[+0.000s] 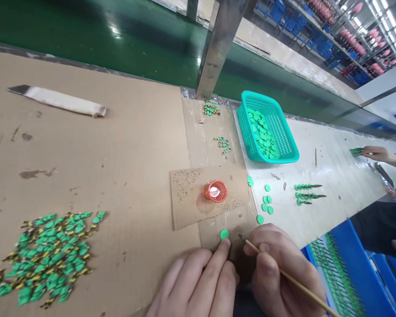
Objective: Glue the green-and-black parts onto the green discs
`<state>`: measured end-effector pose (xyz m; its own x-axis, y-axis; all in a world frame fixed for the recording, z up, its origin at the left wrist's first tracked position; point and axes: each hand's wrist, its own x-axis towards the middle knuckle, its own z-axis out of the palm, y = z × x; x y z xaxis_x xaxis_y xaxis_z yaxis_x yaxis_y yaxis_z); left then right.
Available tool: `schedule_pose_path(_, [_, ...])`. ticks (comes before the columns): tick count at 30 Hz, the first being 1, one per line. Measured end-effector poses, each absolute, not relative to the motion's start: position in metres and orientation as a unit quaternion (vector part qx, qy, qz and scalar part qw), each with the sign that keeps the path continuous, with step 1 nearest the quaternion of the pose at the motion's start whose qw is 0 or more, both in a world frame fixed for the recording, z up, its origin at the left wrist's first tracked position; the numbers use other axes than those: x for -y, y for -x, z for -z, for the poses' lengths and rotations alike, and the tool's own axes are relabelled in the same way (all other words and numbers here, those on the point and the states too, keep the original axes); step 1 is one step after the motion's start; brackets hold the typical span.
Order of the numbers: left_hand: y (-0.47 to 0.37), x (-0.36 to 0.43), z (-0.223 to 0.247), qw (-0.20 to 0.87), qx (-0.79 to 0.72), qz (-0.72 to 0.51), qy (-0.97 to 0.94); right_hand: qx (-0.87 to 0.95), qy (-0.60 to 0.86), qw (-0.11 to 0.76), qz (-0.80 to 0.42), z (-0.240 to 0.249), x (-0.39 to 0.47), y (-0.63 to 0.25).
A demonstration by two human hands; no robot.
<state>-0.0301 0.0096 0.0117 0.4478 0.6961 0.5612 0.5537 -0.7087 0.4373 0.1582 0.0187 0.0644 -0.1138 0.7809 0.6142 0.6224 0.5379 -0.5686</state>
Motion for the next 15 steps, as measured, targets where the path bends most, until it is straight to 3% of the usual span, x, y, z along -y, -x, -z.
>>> schedule_pose_path(15, [0.042, -0.015, -0.023, 0.106, -0.330, -0.326, -0.880, 0.738, 0.499, 0.433, -0.137, -0.060, -0.005, -0.154])
